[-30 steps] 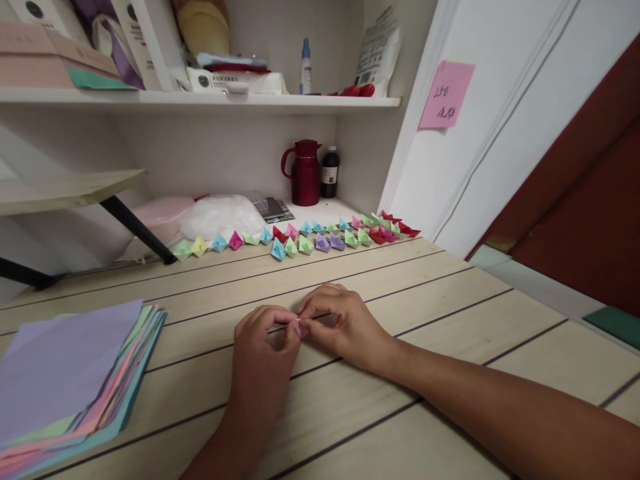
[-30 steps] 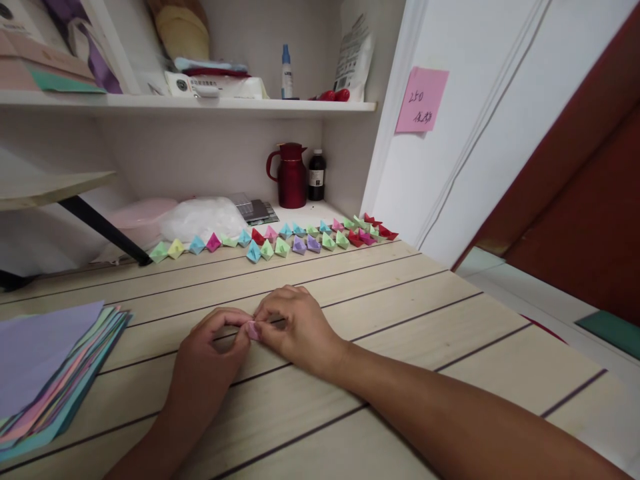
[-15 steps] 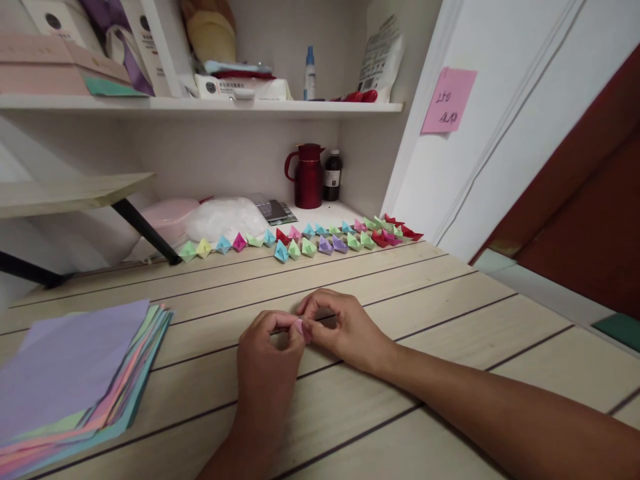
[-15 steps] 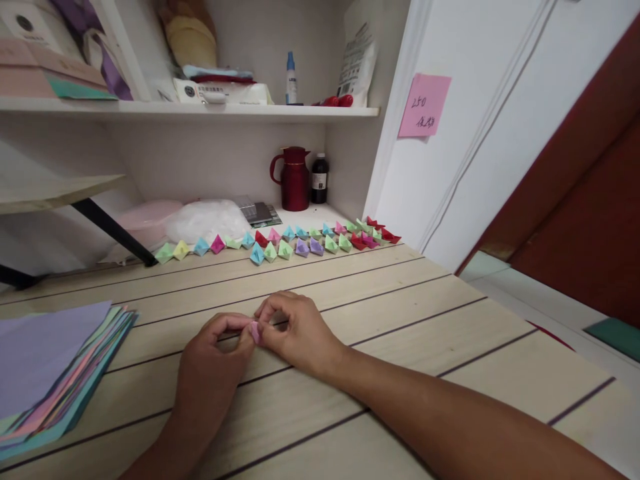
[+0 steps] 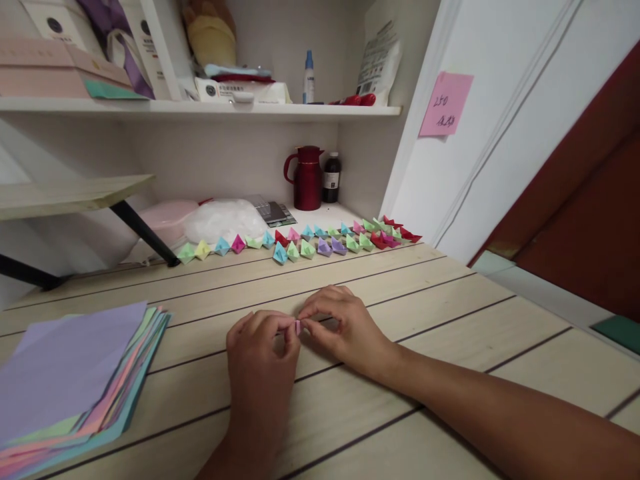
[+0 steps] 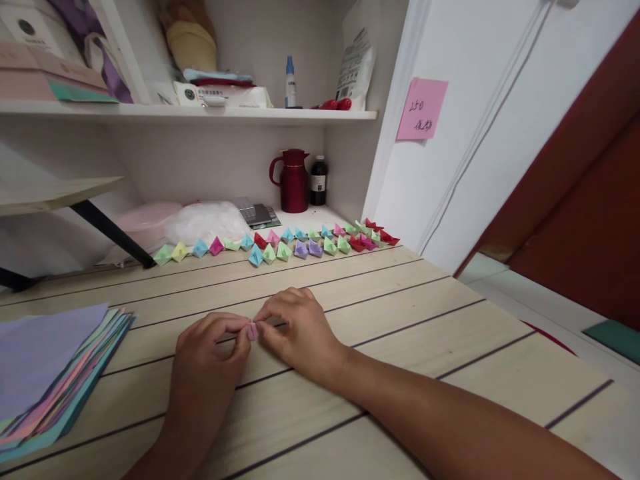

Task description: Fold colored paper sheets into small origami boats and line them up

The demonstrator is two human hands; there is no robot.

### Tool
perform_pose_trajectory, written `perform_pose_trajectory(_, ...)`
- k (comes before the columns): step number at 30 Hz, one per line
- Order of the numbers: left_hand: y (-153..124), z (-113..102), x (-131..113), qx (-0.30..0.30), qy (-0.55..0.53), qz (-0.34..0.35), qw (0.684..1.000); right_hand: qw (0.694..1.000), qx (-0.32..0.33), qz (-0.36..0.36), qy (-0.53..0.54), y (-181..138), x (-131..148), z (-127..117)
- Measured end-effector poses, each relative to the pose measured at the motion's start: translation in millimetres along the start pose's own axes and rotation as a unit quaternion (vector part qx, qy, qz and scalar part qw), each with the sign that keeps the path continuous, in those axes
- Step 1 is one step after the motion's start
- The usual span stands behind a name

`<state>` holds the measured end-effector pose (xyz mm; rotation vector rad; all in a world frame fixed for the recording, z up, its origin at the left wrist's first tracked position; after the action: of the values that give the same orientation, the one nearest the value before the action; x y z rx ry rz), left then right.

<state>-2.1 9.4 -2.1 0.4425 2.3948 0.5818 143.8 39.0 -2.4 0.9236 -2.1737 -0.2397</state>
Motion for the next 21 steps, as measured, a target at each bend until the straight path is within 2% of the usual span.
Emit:
perform_pose_trajectory(12, -1, 5, 0, -0.007, 0.043, 0.026, 0.999, 1.0, 0.0, -0.007, -0.013, -1, 3, -1)
perform_pose_trajectory(21, -2, 8, -2, 0.005, 0.017, 0.002, 1.0, 0.997, 0.006, -0.007, -0.076, 2, 11, -2)
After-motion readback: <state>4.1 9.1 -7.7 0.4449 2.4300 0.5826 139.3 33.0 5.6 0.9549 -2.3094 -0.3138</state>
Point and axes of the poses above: each hand's wrist, its own y-axis towards the middle knuckle, its own z-axis out of the palm, x = y × z, the point moved 3 cm from there along y, towards the middle knuckle, and after that the axes turned 15 degrees about x, right-handed, at the moved point
